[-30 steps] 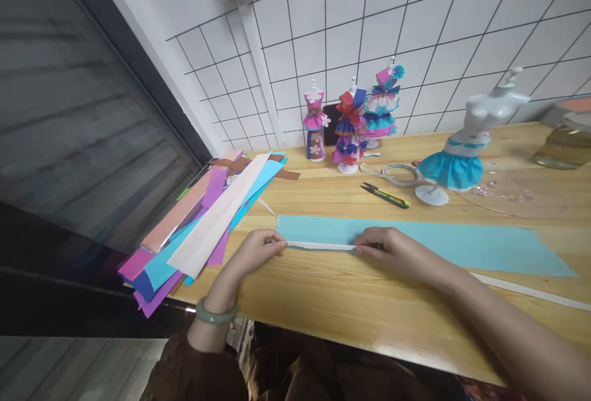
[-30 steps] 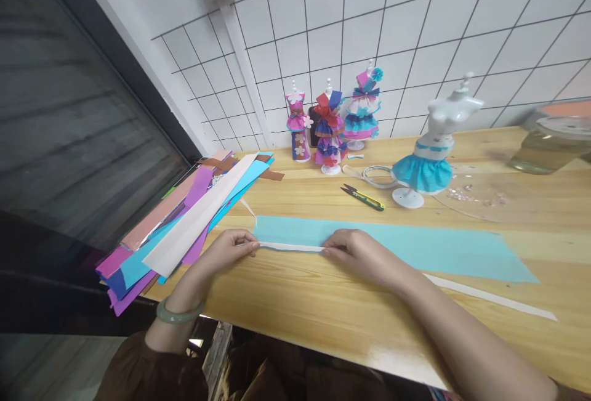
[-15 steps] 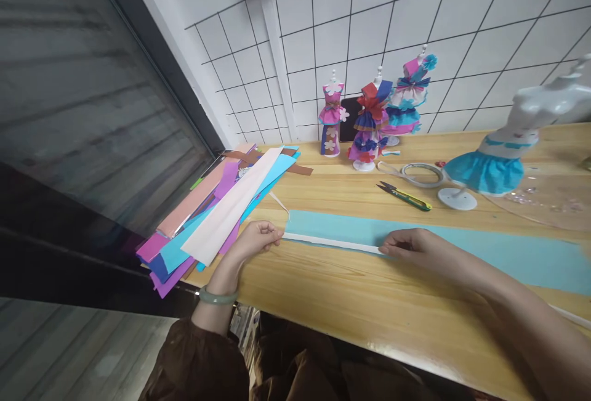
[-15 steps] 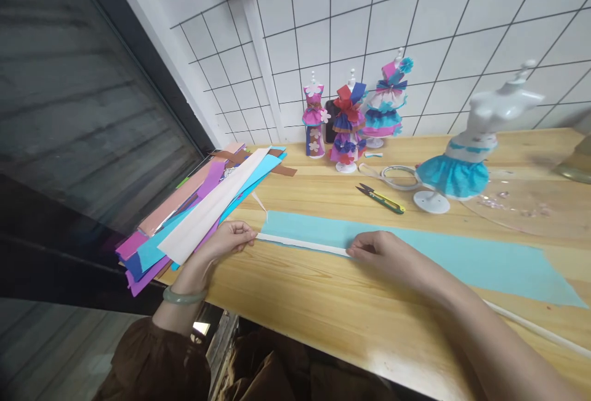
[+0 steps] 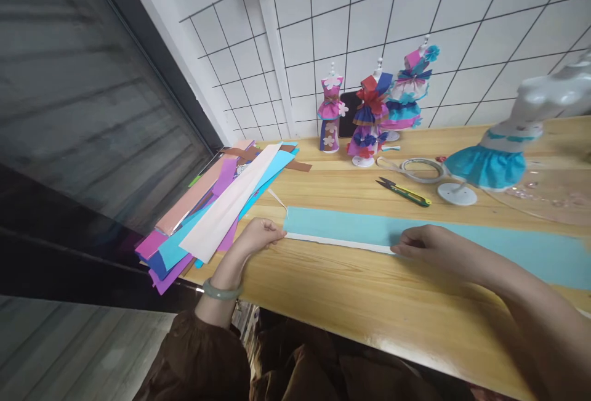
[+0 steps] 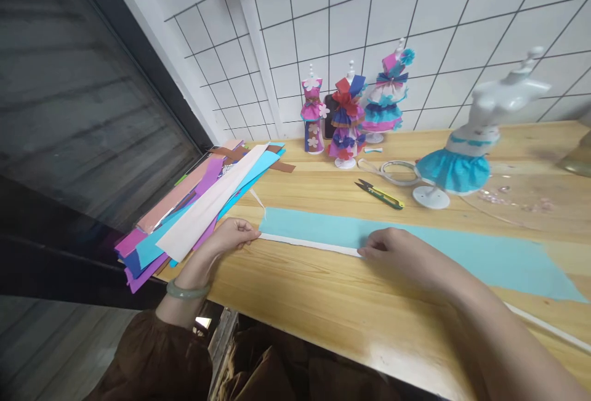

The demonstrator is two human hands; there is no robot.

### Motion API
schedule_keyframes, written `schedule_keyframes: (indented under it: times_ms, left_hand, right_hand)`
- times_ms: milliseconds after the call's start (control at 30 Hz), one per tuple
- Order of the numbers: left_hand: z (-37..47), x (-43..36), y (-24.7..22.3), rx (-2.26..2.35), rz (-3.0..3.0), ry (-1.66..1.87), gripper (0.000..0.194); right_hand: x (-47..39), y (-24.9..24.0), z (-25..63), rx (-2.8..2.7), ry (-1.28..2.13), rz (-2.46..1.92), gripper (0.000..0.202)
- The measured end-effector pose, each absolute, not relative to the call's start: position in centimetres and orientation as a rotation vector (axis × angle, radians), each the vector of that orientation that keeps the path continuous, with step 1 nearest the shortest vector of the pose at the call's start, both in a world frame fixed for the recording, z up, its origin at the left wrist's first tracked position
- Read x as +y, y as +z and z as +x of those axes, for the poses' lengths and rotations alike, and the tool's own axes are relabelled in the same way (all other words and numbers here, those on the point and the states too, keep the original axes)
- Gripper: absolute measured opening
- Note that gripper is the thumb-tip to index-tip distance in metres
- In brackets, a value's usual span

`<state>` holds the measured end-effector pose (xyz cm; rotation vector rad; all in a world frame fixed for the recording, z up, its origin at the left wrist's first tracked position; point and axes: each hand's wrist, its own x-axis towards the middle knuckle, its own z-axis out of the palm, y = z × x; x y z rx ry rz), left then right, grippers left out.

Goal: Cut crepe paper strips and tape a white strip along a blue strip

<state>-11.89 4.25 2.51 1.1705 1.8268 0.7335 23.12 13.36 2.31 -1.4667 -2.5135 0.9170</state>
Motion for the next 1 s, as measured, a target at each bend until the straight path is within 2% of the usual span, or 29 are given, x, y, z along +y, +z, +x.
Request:
schedule_keyframes:
  times_ms: [233, 533, 733, 1000]
  left_hand:
    - [-12.1, 4.9, 2.5, 1.861, 1.126, 0.698, 0.032]
    - [-12.8, 5.4, 3.2, 1.807, 1.107, 0.540, 0.035]
    - [-12.8, 5.6, 3.0, 1.831, 1.096, 0.531, 0.034]
    - [-13.3, 5.5, 2.8, 1.814, 1.097, 0.522, 0.034]
  right_hand:
    - [14.0, 3.4, 22.9, -2.579, 1.035, -1.519, 0.038]
    - [14.0, 4.3, 23.1, -2.497, 1.255, -1.523, 0.032]
    - [13.5, 4.7, 23.4, -2.350, 1.572, -1.490, 0.038]
    - [13.6, 6.4, 24.9, -2.496, 1.567, -1.353, 0.042]
